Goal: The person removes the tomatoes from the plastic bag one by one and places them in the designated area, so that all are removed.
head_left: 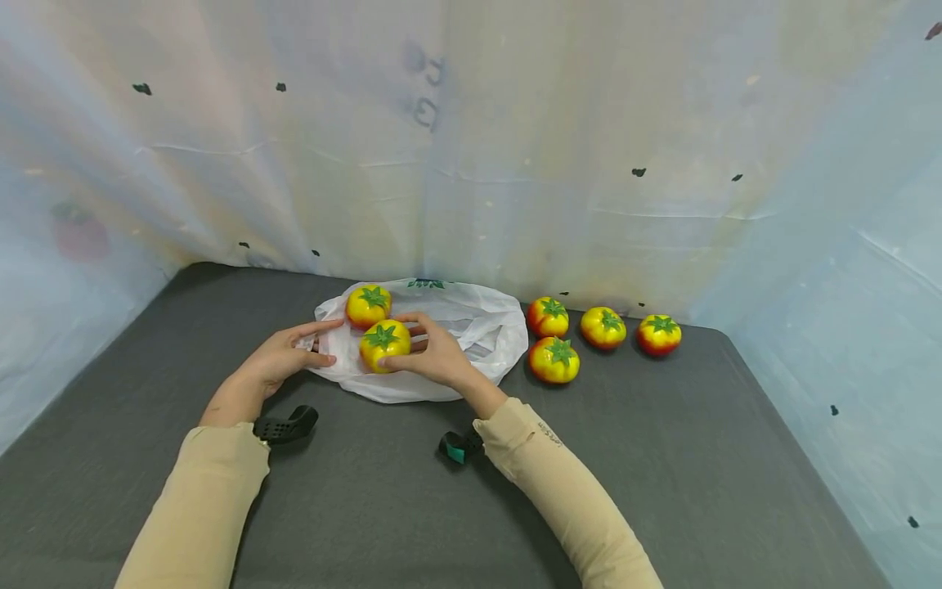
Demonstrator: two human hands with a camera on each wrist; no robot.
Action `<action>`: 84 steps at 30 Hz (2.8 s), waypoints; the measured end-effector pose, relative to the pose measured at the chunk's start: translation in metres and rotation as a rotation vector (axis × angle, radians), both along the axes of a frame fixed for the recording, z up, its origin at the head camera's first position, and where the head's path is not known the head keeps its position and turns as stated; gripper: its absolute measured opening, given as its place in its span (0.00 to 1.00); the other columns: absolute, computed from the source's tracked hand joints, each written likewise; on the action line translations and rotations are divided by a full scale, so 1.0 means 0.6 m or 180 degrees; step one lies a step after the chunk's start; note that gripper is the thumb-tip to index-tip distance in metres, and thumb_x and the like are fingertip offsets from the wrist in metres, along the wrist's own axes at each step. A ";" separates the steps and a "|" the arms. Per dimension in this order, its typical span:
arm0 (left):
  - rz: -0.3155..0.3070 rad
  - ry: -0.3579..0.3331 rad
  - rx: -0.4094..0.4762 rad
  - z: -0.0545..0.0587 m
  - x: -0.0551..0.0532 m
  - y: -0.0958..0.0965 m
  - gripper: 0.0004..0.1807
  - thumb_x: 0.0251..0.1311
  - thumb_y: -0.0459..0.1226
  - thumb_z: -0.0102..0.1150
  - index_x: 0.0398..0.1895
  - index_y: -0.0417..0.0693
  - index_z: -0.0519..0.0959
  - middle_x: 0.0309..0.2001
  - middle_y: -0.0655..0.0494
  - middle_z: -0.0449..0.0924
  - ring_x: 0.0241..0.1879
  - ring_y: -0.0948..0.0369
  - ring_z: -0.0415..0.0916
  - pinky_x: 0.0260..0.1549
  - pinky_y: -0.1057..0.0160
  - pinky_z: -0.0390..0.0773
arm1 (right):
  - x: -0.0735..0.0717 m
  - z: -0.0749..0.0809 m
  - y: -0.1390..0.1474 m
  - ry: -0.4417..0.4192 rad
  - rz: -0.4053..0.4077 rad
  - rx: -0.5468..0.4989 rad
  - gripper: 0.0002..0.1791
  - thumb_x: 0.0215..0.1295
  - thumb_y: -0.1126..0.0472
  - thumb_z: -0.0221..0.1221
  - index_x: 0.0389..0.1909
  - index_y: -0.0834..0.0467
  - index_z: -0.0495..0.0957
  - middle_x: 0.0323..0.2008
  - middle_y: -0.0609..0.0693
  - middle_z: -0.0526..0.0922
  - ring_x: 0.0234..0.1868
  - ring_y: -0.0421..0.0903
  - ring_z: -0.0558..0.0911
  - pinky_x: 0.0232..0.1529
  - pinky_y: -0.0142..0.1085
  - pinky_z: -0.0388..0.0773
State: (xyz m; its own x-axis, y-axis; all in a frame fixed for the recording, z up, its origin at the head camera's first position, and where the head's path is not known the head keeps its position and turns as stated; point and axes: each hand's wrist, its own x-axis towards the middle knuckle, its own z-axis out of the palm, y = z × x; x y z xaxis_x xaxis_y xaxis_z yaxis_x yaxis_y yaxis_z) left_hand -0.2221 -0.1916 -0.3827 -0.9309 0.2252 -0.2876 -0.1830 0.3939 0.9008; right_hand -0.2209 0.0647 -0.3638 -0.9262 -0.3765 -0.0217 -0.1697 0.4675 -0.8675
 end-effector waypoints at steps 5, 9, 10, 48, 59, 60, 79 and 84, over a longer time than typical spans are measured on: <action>-0.0019 0.0003 0.0002 0.000 -0.001 -0.001 0.39 0.58 0.37 0.64 0.73 0.50 0.59 0.76 0.39 0.33 0.74 0.39 0.32 0.67 0.35 0.44 | 0.004 0.006 0.010 0.0067 -0.0013 -0.0031 0.35 0.52 0.55 0.70 0.62 0.50 0.69 0.56 0.56 0.75 0.55 0.51 0.76 0.52 0.36 0.78; -0.0032 -0.0005 -0.0003 0.000 0.000 -0.002 0.40 0.58 0.37 0.63 0.73 0.50 0.58 0.76 0.38 0.33 0.73 0.39 0.33 0.67 0.35 0.46 | 0.006 0.008 0.018 0.0159 0.0003 -0.0098 0.34 0.52 0.57 0.70 0.62 0.51 0.69 0.56 0.57 0.75 0.54 0.53 0.76 0.51 0.34 0.78; -0.0034 -0.0009 0.0001 0.001 0.000 -0.002 0.40 0.58 0.37 0.63 0.73 0.50 0.58 0.76 0.38 0.33 0.73 0.39 0.33 0.67 0.35 0.46 | 0.006 0.008 0.019 0.0176 0.0012 -0.0125 0.34 0.52 0.57 0.70 0.62 0.52 0.69 0.57 0.57 0.74 0.54 0.53 0.77 0.51 0.34 0.78; -0.0044 -0.0075 0.0041 0.000 0.002 -0.002 0.41 0.58 0.37 0.63 0.74 0.51 0.56 0.76 0.38 0.30 0.73 0.37 0.29 0.66 0.32 0.43 | 0.017 0.039 0.099 0.0172 -0.0135 -0.0303 0.36 0.55 0.60 0.68 0.65 0.50 0.66 0.60 0.58 0.70 0.55 0.55 0.78 0.52 0.40 0.79; -0.0056 -0.0044 0.0054 -0.002 0.002 -0.003 0.41 0.57 0.37 0.64 0.73 0.50 0.56 0.76 0.37 0.31 0.73 0.37 0.31 0.66 0.33 0.44 | 0.013 0.054 0.124 0.0159 -0.0165 -0.0497 0.36 0.56 0.62 0.67 0.66 0.52 0.64 0.60 0.59 0.68 0.54 0.57 0.78 0.50 0.41 0.80; -0.0053 -0.0050 0.0060 -0.003 0.001 -0.003 0.41 0.57 0.37 0.64 0.73 0.50 0.56 0.76 0.37 0.31 0.73 0.37 0.30 0.66 0.33 0.44 | 0.013 0.056 0.125 0.0173 -0.0169 -0.0503 0.36 0.56 0.62 0.67 0.66 0.53 0.64 0.60 0.60 0.68 0.54 0.58 0.78 0.51 0.41 0.80; -0.0062 -0.0033 0.0010 -0.003 0.000 -0.003 0.41 0.58 0.37 0.63 0.74 0.51 0.56 0.76 0.37 0.31 0.73 0.37 0.31 0.66 0.33 0.46 | 0.013 0.072 0.177 0.0224 -0.0327 -0.0451 0.39 0.55 0.63 0.67 0.68 0.54 0.62 0.63 0.61 0.65 0.56 0.58 0.77 0.56 0.45 0.77; -0.0074 -0.0030 -0.0001 -0.004 -0.002 -0.004 0.41 0.58 0.38 0.64 0.74 0.51 0.56 0.76 0.36 0.31 0.73 0.36 0.31 0.65 0.32 0.45 | 0.013 0.077 0.197 0.0188 -0.0380 -0.0457 0.40 0.56 0.65 0.66 0.69 0.55 0.59 0.65 0.63 0.64 0.57 0.61 0.76 0.57 0.48 0.76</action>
State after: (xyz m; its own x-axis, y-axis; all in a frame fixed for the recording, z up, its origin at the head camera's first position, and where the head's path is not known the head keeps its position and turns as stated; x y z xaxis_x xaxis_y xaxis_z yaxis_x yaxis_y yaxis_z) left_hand -0.2234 -0.1942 -0.3848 -0.9227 0.2466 -0.2964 -0.1822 0.3984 0.8989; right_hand -0.2128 0.1828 -0.3177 -0.9625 -0.2592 0.0801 -0.1731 0.3595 -0.9169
